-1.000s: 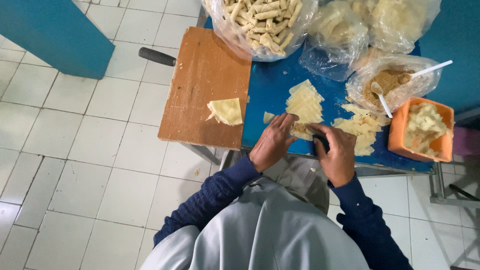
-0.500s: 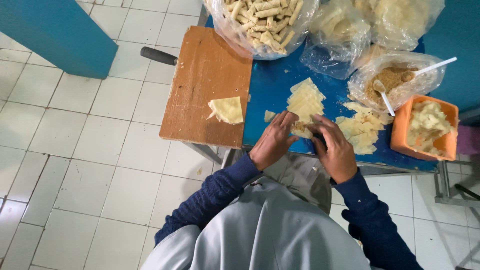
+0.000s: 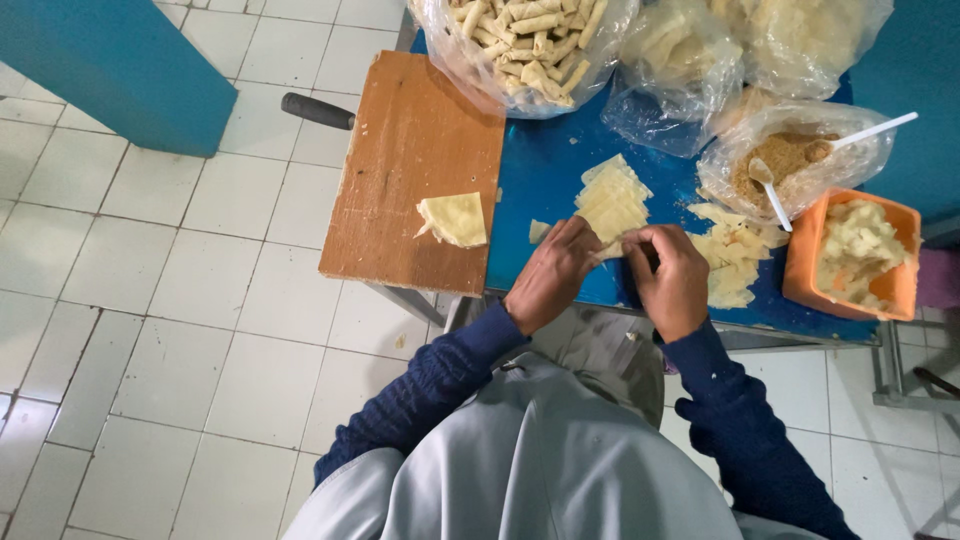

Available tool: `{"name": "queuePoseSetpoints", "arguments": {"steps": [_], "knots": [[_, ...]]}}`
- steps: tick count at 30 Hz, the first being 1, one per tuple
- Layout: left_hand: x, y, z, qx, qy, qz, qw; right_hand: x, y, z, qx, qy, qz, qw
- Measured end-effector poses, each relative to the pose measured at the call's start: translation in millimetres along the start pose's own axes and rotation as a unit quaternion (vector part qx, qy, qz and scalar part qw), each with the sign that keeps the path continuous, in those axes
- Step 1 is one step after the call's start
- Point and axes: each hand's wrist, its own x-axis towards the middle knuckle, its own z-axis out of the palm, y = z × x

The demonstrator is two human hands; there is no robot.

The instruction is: The person picks up flat pieces of dough from the table, folds and rolls them by hand into cylindrical snack rolls, and places the finished rolls on the table. They occasionally scoop a brown powdery filling from a plastic bag with a spoon and add it to a dough piece before rolling.

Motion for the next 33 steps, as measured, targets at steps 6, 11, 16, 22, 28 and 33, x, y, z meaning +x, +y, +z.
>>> {"name": "queuePoseSetpoints", "arguments": {"steps": [6, 11, 16, 22, 28, 33], "knots": [[18, -8, 2, 0.058, -0.001, -0.007, 0.998, 6, 0, 2, -0.034, -0.007, -0.022, 0.999], [27, -12, 4, 0.036, -0.001, -0.014, 0.999, 8, -1, -2, -0.045, -0.018, -0.050, 0.998], [30, -14, 2, 0.025, -0.013, -0.033, 0.999, 7, -7, -13, -0.068, -0.044, -0.097, 0.992], [34, -16, 2, 0.023, -0.020, -0.034, 0.999, 8, -9, -26, -0.070, -0.071, -0.135, 0.986], [37, -15, 3, 0.022, -0.028, -0.050, 0.998, 4, -13, -27, -0.126, -0.040, -0.178, 0.975], [38, -15, 4, 0.023, -0.043, -0.074, 0.996, -1, -23, -22, -0.170, -0.018, -0.169, 0.971]]}}
